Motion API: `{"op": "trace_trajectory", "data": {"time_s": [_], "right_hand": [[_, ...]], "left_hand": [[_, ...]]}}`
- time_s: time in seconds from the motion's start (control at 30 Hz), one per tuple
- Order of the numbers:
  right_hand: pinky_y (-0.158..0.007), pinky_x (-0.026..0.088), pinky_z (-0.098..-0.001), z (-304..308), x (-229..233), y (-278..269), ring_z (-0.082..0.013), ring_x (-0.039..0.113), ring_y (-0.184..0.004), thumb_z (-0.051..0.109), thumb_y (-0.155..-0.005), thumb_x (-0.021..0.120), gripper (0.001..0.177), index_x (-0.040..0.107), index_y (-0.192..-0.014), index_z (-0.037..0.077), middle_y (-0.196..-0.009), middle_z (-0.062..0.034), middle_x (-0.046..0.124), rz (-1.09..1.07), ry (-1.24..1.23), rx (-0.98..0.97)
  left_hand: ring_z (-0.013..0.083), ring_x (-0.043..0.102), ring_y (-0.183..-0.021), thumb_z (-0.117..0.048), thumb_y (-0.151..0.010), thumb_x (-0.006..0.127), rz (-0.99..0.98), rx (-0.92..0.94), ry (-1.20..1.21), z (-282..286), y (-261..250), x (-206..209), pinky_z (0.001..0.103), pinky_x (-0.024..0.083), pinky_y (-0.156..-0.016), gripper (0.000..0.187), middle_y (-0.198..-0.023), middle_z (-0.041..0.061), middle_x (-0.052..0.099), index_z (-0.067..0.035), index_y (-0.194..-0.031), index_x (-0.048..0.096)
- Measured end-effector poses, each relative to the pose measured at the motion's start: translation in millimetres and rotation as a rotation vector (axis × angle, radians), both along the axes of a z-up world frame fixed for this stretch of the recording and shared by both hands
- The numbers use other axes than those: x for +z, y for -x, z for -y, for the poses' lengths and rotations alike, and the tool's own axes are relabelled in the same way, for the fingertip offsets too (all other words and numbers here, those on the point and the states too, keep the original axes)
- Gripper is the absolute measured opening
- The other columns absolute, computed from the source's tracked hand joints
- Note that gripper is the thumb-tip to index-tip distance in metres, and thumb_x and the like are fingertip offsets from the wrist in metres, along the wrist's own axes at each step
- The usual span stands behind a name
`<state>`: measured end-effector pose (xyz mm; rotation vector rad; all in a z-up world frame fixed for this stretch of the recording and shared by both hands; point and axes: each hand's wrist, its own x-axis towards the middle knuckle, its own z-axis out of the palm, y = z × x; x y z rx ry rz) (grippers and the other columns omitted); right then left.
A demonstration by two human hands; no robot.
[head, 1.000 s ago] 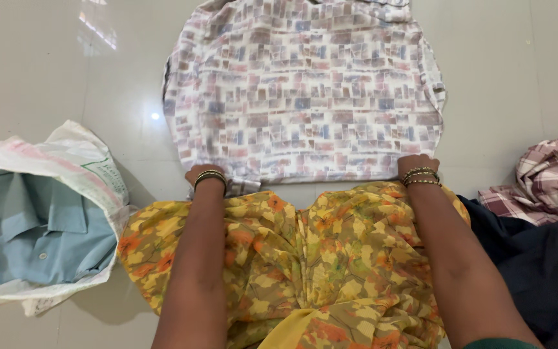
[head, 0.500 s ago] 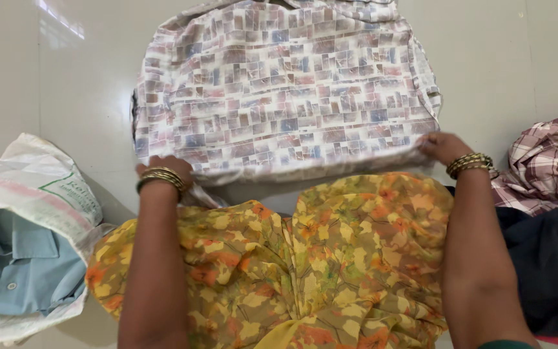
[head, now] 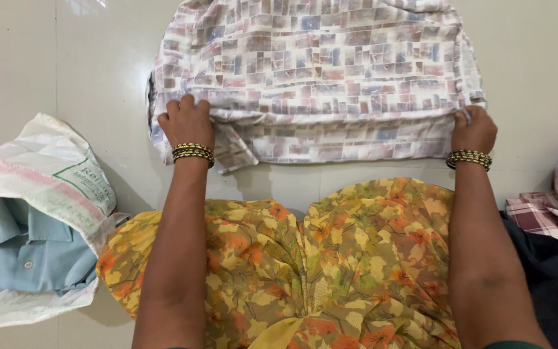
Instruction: The person folds a shirt by laying it flat on the floor, smoothing it with their hands, and folding the sleeves and body into a square shape before placing it into a bag.
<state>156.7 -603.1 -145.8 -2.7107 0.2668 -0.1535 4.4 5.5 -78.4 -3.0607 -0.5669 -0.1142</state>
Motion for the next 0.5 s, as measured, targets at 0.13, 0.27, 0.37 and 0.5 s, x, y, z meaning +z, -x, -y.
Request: {"op": "trace_trajectory", "data": {"time_s": [0.13, 0.27, 0.37, 0.5], "right_hand": [[-0.095, 0.043, -0.0568, -23, 10, 5, -0.0345, 0.059, -0.111, 0.019, -0.089, 0.084, 0.041, 0.071, -0.127, 0.010, -0.120, -0.0104, 0.069, 0.317, 0.353, 0.091], [-0.092, 0.048, -0.0463, -48, 2, 7, -0.0328, 0.059, -0.105, 0.013, -0.091, 0.076, 0.032, 0.067, -0.120, 0.005, -0.116, -0.0148, 0.065, 0.200, 0.251, 0.082], [-0.092, 0.049, -0.0489, -100, -24, 32, -0.0361, 0.061, -0.099, 0.019, -0.116, 0.047, 0.030, 0.069, -0.106, 0.002, -0.106, -0.0204, 0.067, -0.052, -0.093, 0.258], [-0.112, 0.049, -0.0430, -215, -38, 105, -0.0287, 0.060, -0.129, 0.025, -0.104, 0.048, 0.029, 0.068, -0.118, 0.008, -0.134, -0.0142, 0.066, -0.063, -0.011, 0.592]], "left_hand": [[0.0424, 0.044, -0.132, -0.030, -0.067, 0.068, 0.154, 0.017, -0.206, 19, -6, 19, 0.070, 0.025, -0.101, 0.059, -0.145, 0.017, 0.055, -0.026, -0.126, 0.066], [0.0378, 0.043, -0.141, -0.028, -0.097, 0.061, 0.176, -0.019, 0.118, 64, -14, 6, 0.060, 0.021, -0.116, 0.050, -0.157, 0.016, 0.046, -0.021, -0.145, 0.050], [0.0250, 0.049, -0.145, -0.021, -0.111, 0.043, -0.124, -0.303, 0.366, 135, -16, -40, 0.044, 0.039, -0.125, 0.029, -0.154, 0.011, 0.053, -0.021, -0.131, 0.064], [0.0290, 0.032, -0.154, -0.021, -0.107, 0.044, -0.158, -0.406, 0.551, 225, -11, -81, 0.047, 0.026, -0.127, 0.039, -0.165, 0.011, 0.039, -0.019, -0.144, 0.055]]}}
